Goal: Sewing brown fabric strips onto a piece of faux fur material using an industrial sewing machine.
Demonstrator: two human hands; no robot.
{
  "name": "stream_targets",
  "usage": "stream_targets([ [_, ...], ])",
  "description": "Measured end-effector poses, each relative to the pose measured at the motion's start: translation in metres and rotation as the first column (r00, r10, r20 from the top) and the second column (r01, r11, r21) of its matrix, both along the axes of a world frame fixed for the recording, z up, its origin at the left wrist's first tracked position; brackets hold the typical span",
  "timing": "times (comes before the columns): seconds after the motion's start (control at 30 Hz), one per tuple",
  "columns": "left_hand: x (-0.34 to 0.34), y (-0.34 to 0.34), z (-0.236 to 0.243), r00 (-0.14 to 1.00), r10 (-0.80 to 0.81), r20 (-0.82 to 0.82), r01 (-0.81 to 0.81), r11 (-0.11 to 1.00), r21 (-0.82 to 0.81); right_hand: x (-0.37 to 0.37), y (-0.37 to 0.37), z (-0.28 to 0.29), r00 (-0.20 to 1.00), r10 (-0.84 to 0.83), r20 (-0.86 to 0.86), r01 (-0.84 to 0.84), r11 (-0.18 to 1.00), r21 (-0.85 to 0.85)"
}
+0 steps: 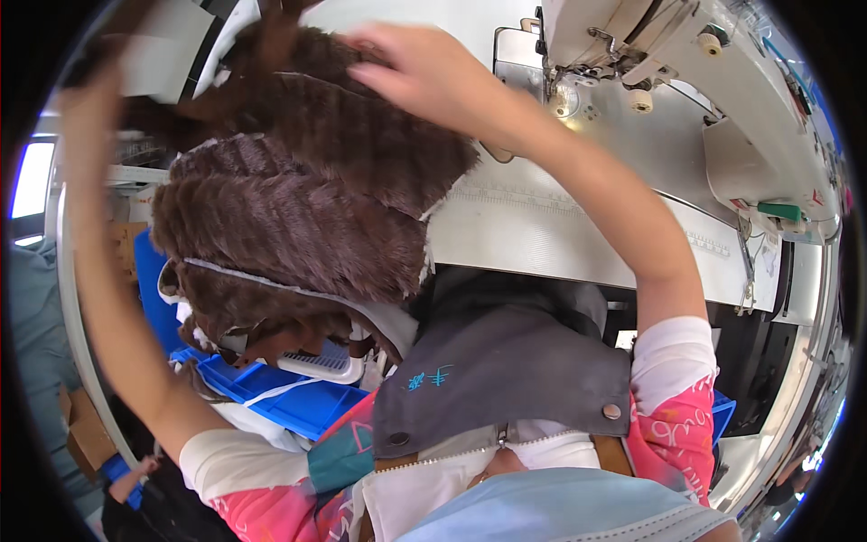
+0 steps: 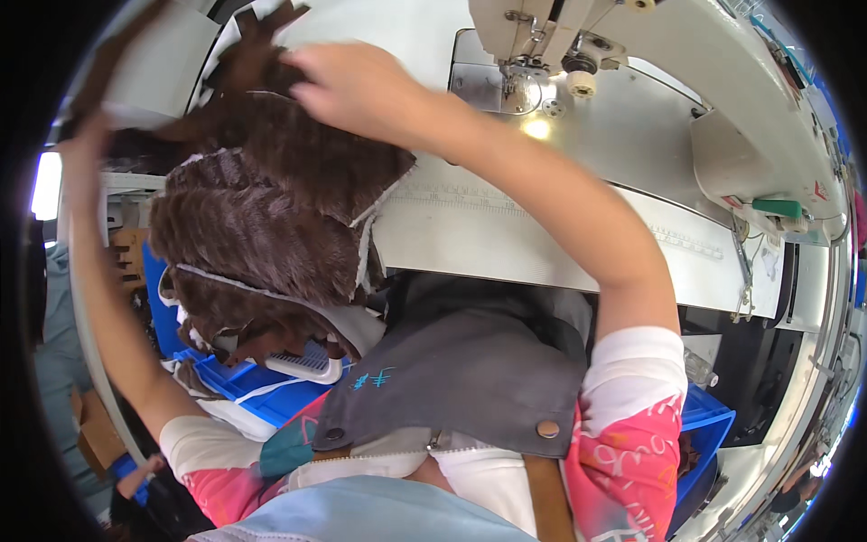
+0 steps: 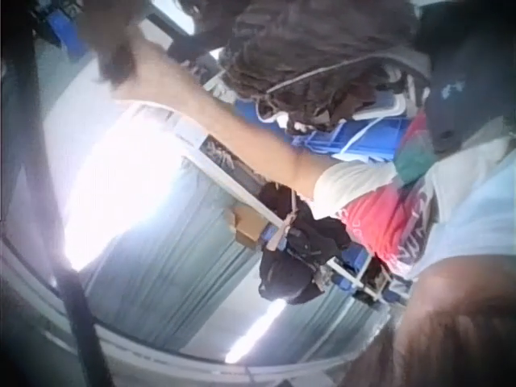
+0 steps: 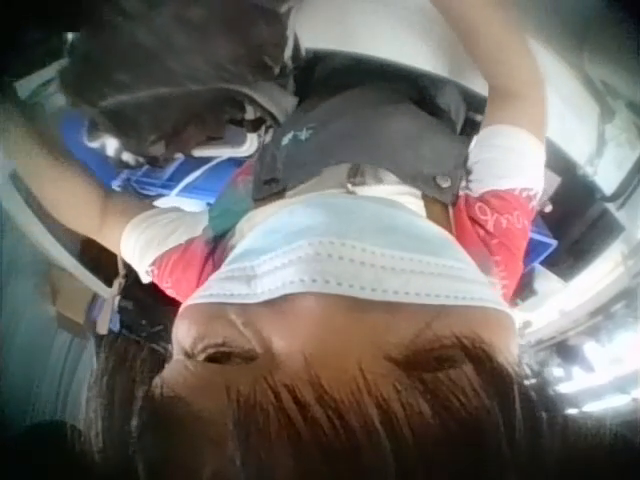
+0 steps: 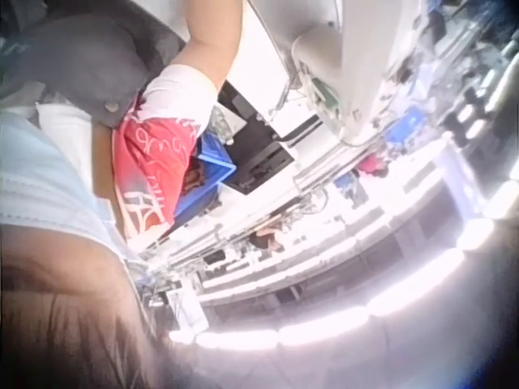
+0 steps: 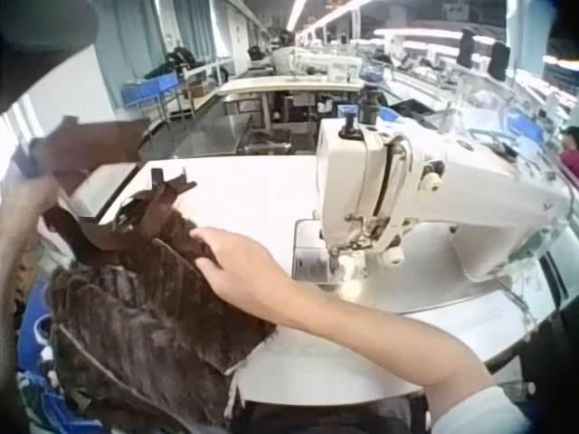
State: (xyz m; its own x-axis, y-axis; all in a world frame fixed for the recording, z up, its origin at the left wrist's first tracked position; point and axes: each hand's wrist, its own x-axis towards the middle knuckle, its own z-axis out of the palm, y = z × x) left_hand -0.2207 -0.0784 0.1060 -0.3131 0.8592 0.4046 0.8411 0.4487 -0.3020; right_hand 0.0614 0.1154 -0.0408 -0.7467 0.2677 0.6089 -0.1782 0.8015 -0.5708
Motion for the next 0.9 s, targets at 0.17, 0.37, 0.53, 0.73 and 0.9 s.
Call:
stream_targets([
  [0.17, 0.129, 0.085, -0.121, 0.517, -0.628, 0.581, 0.648, 0.731, 0.214, 0.107, -0.011, -0.043, 0.965, -0.08, 0.25, 0.189, 0.872, -0.451],
  [0.37, 0.156, 0.128, -0.186, 0.519, -0.414, 0.748, 0.324, 0.905, 0.276, 0.132, -0.027, -0.023, 0.949, 0.243, 0.199, 0.223, -0.073, -0.972],
  [0.53, 0.172, 0.128, -0.198, 0.319, -0.579, 0.75, 0.391, 0.801, 0.453, 0.117, -0.017, -0.029, 0.916, 0.194, 0.351, 0.219, 0.492, -0.842],
  [0.73, 0.166, 0.116, -0.176, 0.053, -0.296, 0.954, 0.445, 0.862, 0.243, 0.129, 0.015, -0.023, 0.933, -0.098, 0.347, 0.34, 0.563, -0.753],
  [0.9, 0.151, 0.123, -0.153, -0.019, -0.327, 0.945, 0.751, 0.619, 0.229, 0.126, 0.012, -0.034, 0.968, 0.082, 0.238, 0.078, 0.803, -0.591],
])
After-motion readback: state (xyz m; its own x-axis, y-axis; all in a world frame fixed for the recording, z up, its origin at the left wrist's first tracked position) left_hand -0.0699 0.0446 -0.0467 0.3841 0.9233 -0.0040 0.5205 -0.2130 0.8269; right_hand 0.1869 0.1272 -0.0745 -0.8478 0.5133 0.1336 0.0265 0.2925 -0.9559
